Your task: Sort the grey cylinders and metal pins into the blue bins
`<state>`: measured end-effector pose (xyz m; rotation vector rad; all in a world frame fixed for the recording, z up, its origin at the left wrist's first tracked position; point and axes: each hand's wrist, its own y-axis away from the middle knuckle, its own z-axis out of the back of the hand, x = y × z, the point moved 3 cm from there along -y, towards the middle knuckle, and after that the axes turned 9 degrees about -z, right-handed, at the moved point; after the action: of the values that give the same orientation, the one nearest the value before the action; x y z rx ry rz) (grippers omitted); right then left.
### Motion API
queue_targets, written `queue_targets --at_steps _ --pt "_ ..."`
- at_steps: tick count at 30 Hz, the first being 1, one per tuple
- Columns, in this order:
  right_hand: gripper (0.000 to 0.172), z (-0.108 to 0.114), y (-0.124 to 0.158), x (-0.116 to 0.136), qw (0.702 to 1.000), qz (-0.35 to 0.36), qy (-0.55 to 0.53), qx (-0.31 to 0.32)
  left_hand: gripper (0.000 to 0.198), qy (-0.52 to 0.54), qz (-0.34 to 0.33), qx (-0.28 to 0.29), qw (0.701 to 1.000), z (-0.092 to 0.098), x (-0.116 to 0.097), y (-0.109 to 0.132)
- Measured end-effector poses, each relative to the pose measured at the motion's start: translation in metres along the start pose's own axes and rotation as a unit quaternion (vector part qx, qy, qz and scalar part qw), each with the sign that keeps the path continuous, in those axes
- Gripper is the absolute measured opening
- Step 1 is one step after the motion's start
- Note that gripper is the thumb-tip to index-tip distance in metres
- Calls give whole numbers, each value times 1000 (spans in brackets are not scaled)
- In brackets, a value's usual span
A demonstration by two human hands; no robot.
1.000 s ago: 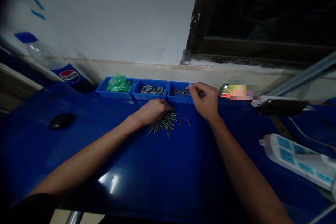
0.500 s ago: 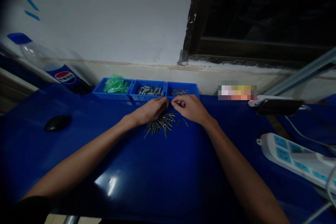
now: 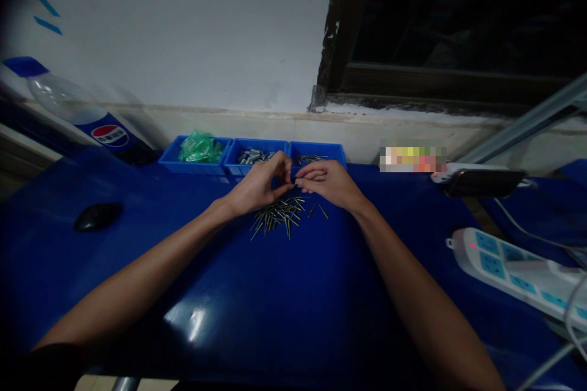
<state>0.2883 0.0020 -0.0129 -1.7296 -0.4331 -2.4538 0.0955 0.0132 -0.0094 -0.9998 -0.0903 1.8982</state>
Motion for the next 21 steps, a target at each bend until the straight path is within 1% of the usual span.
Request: queue_targets --at_steps 3,5,7,9,10,12,14,17,21 --pt "17 0 1 3 1000 8 -4 -3 21 -30 -6 -4 1000 6 -2 -1" --pt "17 4 2 5 999 19 -10 -36 16 -76 -3 15 997 12 -1 0" --pt "19 10 3 8 994 36 -22 -97 12 -121 8 68 990 17 3 1" --pt "26 17 4 10 987 48 -30 -151 17 -141 29 116 983 20 8 3" --pt "29 19 5 10 985 49 -31 -165 21 -147 37 135 979 20 10 4" --pt "30 22 4 8 984 39 -28 -169 28 -157 50 164 973 19 12 6" --pt "25 23 4 6 987 25 -24 -160 30 -170 55 181 967 16 12 7" --pt "18 22 4 5 989 22 -9 -143 28 -196 61 197 958 11 10 7" --pt "16 19 5 7 992 28 8 -126 27 -217 57 207 952 9 8 7"
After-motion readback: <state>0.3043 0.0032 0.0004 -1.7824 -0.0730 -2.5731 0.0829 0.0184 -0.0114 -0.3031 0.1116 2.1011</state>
